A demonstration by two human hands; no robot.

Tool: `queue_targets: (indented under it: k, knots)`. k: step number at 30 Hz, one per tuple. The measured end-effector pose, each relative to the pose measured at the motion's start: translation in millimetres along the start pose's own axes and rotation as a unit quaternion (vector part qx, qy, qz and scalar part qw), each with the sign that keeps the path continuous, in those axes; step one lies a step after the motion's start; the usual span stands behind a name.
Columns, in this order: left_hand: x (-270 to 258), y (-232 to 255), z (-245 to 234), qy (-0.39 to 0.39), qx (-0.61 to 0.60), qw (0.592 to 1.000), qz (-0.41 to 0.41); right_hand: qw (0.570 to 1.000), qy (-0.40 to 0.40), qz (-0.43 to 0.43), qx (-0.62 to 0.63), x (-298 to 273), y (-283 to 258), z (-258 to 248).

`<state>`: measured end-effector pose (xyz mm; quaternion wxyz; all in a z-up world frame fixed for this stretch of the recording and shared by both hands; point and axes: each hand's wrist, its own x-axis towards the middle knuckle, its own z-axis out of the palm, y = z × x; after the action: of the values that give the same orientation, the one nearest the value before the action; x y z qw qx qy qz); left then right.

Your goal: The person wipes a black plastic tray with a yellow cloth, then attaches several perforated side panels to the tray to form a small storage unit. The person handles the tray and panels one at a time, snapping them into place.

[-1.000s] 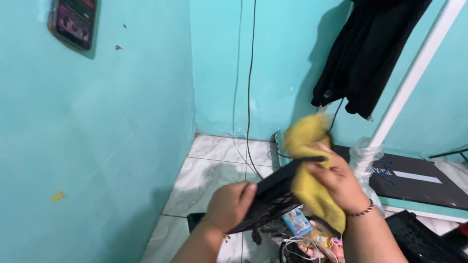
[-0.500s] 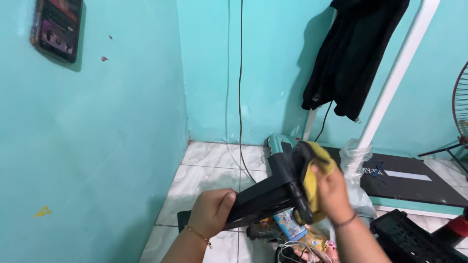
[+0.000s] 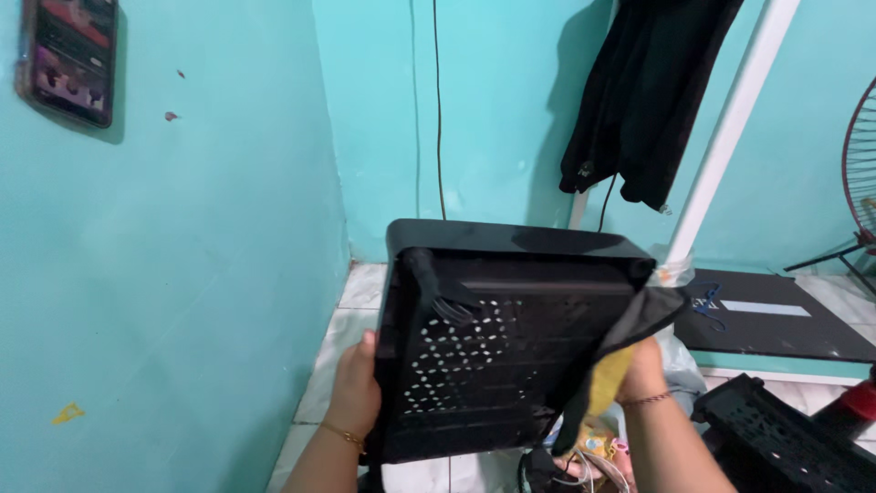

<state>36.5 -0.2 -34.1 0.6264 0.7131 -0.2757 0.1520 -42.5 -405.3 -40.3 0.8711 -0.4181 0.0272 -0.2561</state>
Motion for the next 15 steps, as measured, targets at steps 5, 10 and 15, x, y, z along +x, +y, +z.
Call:
queue_targets:
  k: [5,10,15]
  knots:
    - [1,-4,-3,0.041,-0.104,0.979,-0.172,0.912,0.137,-0.237,-0.305,-19,19,11]
    - [1,-9,3,-0.013,-0.011,0.998,-0.067,0.787,0.014,-0.419,-0.453,-56,-8,81]
    - [-1,-3,13,-0.047,0.003,0.996,-0.074,0.658,-0.040,-0.465,-0.590,-89,-3,172]
